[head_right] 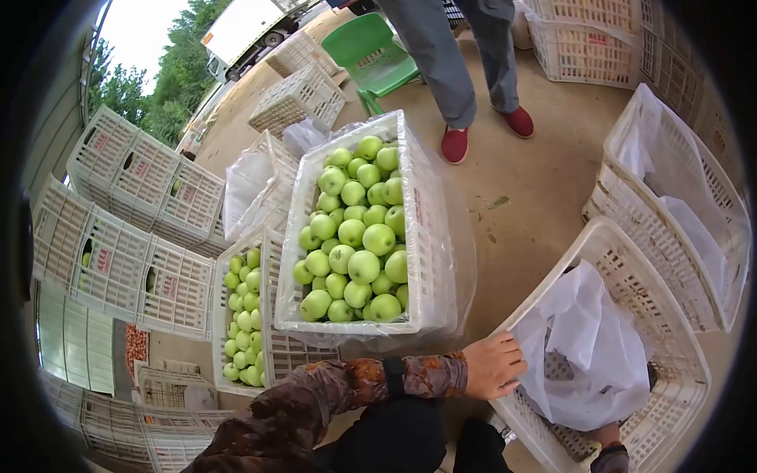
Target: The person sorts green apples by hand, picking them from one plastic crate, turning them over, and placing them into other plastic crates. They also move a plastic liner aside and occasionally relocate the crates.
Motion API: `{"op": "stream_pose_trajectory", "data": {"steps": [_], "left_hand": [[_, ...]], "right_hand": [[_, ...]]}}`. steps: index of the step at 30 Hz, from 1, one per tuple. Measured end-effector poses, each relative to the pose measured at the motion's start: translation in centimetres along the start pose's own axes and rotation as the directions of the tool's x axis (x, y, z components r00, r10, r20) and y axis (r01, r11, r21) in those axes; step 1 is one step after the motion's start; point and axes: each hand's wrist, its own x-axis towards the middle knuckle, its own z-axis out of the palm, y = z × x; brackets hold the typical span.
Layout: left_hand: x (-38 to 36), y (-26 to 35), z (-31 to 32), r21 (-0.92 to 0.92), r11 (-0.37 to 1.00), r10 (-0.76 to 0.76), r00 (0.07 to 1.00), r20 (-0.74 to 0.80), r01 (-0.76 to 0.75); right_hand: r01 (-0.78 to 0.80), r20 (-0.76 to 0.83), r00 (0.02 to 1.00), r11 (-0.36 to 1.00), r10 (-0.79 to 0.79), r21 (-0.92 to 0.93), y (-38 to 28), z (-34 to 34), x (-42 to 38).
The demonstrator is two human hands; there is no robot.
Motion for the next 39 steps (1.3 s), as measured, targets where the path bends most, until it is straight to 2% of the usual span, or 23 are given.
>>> {"op": "stream_pose_trajectory", "data": {"steps": [1, 2, 4, 9, 12, 14, 15, 16, 19, 20, 22, 23, 24, 25, 26, 28, 29, 31, 32, 34, 35, 38, 39], "left_hand": [[0.0, -0.2, 0.3, 0.035, 0.999, -0.026, 0.999, -0.034, 0.027], [0.0, -0.3, 0.6, 0.01, 1.0, -0.003, 0.999, -0.041, 0.004], [-0.2, -0.4, 0.9, -0.017, 1.0, 0.015, 0.999, -0.047, -0.015], [-0.1, -0.4, 1.1, -0.03, 0.998, 0.051, 0.992, -0.118, -0.055], [-0.1, -0.7, 1.9, -0.025, 0.998, 0.047, 0.99, -0.132, -0.051], [-0.1, -0.6, 1.8, -0.009, 0.999, 0.041, 0.99, -0.136, -0.043], [0.0, -0.6, 1.8, -0.007, 0.999, 0.034, 0.993, -0.111, -0.035], [0.1, -0.6, 1.9, 0.006, 0.999, 0.046, 0.988, -0.148, -0.045], [0.5, -0.8, 2.4, 0.03, 0.999, -0.014, 0.999, -0.036, 0.015], [0.6, -1.0, 2.3, 0.038, 0.999, 0.003, 0.998, -0.068, 0.0], [1.1, -1.2, 2.1, -0.134, 0.991, -0.039, 0.997, -0.063, 0.03], [2.3, -1.1, 1.9, -0.335, 0.922, -0.172, 0.981, 0.092, 0.193], [2.6, -0.2, 0.5, -0.347, 0.921, -0.157, 0.985, 0.076, 0.174], [2.7, 1.0, -2.0, -0.704, 0.648, -0.23, 0.956, 0.184, 0.292], [2.4, 2.4, -4.7, -0.897, 0.232, -0.24, 0.916, 0.321, 0.375], [-0.5, 5.8, -11.0, -0.921, -0.224, -0.094, 0.934, 0.345, 0.318], [-2.3, 7.4, -13.0, -0.919, -0.226, -0.084, 0.933, 0.349, 0.323], [-6.3, 9.4, -16.0, -0.909, -0.415, -0.184, 0.978, 0.103, 0.018], [-8.3, 9.1, -16.6, -0.903, -0.428, -0.217, 0.975, 0.055, -0.044], [-13.1, 8.5, -17.4, -0.897, -0.417, -0.331, 0.944, -0.004, -0.15], [-15.7, 8.4, -17.6, -0.9, -0.392, -0.407, 0.913, -0.018, -0.193], [-23.2, 7.5, -15.2, -0.859, -0.375, -0.595, 0.801, -0.065, -0.349], [-25.7, 7.6, -14.6, -0.824, -0.394, -0.639, 0.766, -0.072, -0.407]], "right_hand": [[0.066, 0.015, 0.998, 0.998, -0.066, 0.005, 3.6, 1.1, 1.4], [0.12, 0.034, 0.992, 0.992, -0.12, 0.025, -0.3, 1.2, -0.7], [0.202, 0.09, 0.973, 0.975, -0.21, 0.095, 5.9, 2.3, 1.3], [0.328, 0.184, 0.901, 0.896, -0.392, 0.3, 10.4, 0.2, 0.1], [0.388, 0.214, 0.846, 0.838, -0.489, 0.384, 4.3, -3.7, -5.8], [0.431, 0.22, 0.804, 0.795, -0.553, 0.427, -5.0, -6.6, -12.1], [0.38, 0.238, 0.776, 0.735, -0.584, 0.562, -6.9, -7.0, -13.8], [0.341, 0.085, 0.849, 0.664, -0.522, 0.665, -9.0, -6.8, -16.8], [0.512, -0.164, 0.739, 0.387, -0.653, 0.767, -13.9, -6.3, -22.0], [0.414, 0.046, 0.718, 0.479, -0.695, 0.774, -11.1, -8.5, -17.7], [0.587, -0.162, 0.682, 0.402, -0.713, 0.702, -19.1, -6.0, -26.9], [0.596, -0.175, 0.69, 0.414, -0.703, 0.688, -20.9, -5.3, -29.1], [0.688, -0.29, 0.681, 0.453, -0.673, 0.567, -22.1, -4.6, -31.0], [0.753, -0.394, 0.653, 0.494, -0.647, 0.435, -23.5, -3.8, -32.5], [0.745, -0.395, 0.663, 0.507, -0.636, 0.434, -25.2, -2.9, -33.9], [0.681, -0.591, 0.565, 0.73, -0.576, -0.06, -28.9, -1.2, -36.1], [0.676, -0.597, 0.568, 0.735, -0.567, -0.054, -30.5, 0.2, -36.7], [0.678, -0.582, 0.281, 0.587, -0.763, -0.442, -34.1, 2.9, -37.5], [0.71, -0.513, 0.397, 0.609, -0.761, -0.354, -36.1, 4.2, -39.7], [0.75, -0.336, 0.358, 0.483, -0.871, -0.452, -37.4, 5.3, -41.0], [0.711, -0.28, 0.342, 0.442, -0.897, -0.547, -37.5, 5.7, -41.6], [0.604, -0.204, 0.392, 0.418, -0.897, -0.679, -35.6, 6.1, -41.4], [0.628, -0.244, 0.432, 0.484, -0.868, -0.61, -34.7, 6.4, -41.2]]}}
